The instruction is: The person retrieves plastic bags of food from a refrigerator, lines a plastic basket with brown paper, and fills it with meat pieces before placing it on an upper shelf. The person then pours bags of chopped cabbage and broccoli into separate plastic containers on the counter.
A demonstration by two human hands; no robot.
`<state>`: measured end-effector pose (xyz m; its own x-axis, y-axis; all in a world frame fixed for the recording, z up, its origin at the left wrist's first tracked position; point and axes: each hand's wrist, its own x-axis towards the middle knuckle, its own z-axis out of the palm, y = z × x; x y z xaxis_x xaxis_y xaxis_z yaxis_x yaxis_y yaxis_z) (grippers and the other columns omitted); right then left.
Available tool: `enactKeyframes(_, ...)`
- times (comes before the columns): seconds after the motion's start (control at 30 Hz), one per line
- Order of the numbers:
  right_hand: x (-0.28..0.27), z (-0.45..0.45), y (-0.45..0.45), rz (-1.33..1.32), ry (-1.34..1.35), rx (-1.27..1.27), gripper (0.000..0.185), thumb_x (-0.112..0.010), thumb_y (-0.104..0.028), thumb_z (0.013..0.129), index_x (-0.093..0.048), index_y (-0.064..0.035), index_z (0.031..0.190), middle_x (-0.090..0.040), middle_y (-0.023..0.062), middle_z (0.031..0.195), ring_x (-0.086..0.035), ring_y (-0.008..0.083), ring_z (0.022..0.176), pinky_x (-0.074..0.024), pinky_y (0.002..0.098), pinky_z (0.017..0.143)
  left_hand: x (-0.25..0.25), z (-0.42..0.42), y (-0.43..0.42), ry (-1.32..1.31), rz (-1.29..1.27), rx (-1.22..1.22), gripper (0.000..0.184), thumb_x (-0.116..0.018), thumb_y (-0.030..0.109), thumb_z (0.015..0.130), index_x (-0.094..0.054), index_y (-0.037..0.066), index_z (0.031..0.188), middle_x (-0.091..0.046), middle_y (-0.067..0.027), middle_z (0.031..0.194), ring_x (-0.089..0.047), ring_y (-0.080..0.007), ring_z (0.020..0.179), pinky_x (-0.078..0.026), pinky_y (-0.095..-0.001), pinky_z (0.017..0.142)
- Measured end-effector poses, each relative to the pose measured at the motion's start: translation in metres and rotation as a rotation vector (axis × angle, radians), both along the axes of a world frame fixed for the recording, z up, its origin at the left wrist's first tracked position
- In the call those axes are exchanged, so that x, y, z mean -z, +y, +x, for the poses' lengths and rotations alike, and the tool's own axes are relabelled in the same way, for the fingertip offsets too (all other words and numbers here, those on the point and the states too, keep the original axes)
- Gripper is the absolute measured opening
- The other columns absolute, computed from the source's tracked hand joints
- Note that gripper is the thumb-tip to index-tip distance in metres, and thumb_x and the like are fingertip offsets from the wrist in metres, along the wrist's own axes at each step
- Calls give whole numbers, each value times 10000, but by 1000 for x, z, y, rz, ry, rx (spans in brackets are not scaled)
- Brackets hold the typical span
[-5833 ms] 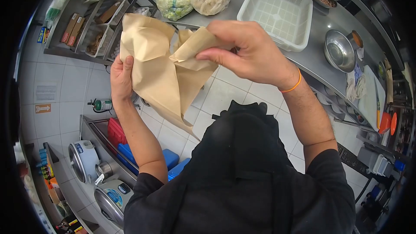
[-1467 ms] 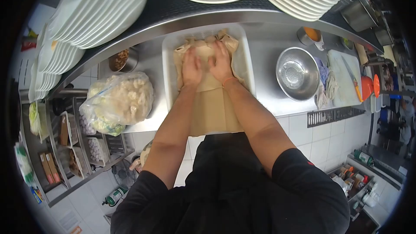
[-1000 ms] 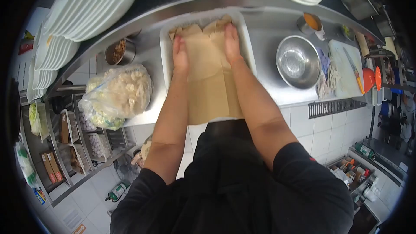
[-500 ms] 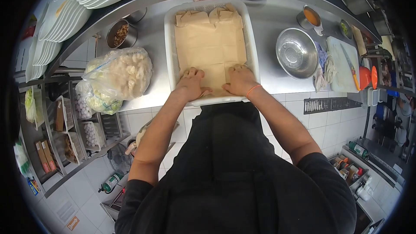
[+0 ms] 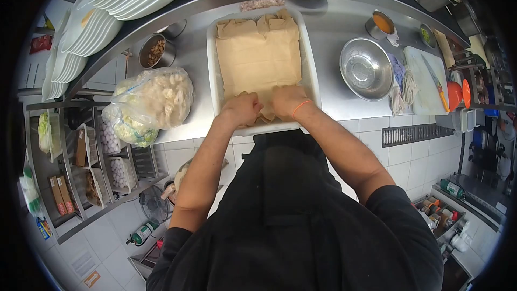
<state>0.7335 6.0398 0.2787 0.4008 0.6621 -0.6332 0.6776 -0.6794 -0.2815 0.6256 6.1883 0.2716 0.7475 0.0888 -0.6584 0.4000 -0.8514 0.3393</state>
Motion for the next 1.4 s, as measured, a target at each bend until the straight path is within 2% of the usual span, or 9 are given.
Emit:
enactKeyframes(0.13,25,-3,-25,309,244,-55,772,-582,-611,945,-528,-47,1469,-664,234,1295,-604,361,1277,-463,408,1087,3,-31,19,-105,-229,76,622,-571,534,976,-592,47,1363,-637,-184,1340,-579,-352,1288,-455,-425,1093)
enactKeyframes(0.23,24,-24,-86,470,-126,-340,767,-540,-633,967,-549,-37,1449,-653,257,1295,-594,383,1282,-468,419,1072,-2,-58,-4,-160,-17,234,672,-642,572,923,-580,98,1396,-648,-152,1366,-586,-331,1301,-471,-430,1072)
enactKeyframes(0.4,18,-27,-101,135,29,-371,582,-558,-576,991,-724,-28,1095,-735,194,1035,-703,356,1026,-536,439,935,-1,-67,-29,24,71,333,618,-673,495,932,-555,136,1421,-714,-134,1235,-658,-332,1182,-512,-454,1000)
enactKeyframes(0.67,-8,1,-86,-20,246,-352,688,-591,-647,935,-707,2,1133,-733,229,1043,-698,389,1035,-537,470,912,-24,-33,-18,268,-167,370,795,-661,577,914,-503,61,1497,-612,-186,1427,-576,-344,1324,-465,-420,1086)
enactKeyframes(0.73,-56,-1,-72,95,320,-225,620,-589,-572,966,-699,15,1135,-725,256,1083,-689,398,1048,-526,480,912,-26,-23,-18,101,-194,217,709,-648,536,940,-549,40,1438,-624,-160,1409,-598,-306,1282,-474,-392,1068)
enactKeyframes(0.83,60,-7,-47,666,91,192,505,-543,-476,1016,-662,8,1099,-717,180,989,-693,339,939,-537,458,860,1,8,0,-56,-483,-148,532,-603,436,993,-588,32,1340,-652,-123,1265,-634,-254,1140,-513,-374,985)
enactKeyframes(0.93,77,-18,-29,669,836,1207,331,-541,-353,1029,-614,-34,1076,-656,92,974,-645,232,858,-536,408,804,55,22,5,-194,-726,-803,359,-543,329,1034,-579,51,1259,-620,-89,1085,-627,-215,986,-544,-374,865)
enactKeyframes(1.07,106,6,-51,834,923,1674,294,-539,-346,1035,-580,-61,1095,-581,39,961,-567,151,832,-511,355,802,90,20,9,-265,-832,-1400,332,-505,317,1057,-523,60,1265,-582,-100,1041,-628,-239,902,-551,-400,759)
enactKeyframes(1.4,97,19,-9,821,327,1142,571,-572,-295,1004,-458,16,1468,-648,160,1222,-649,296,1034,-505,414,911,72,52,-1,-442,-726,-1086,326,-556,272,1052,-540,55,1295,-609,-98,1116,-651,-213,894,-551,-350,741)
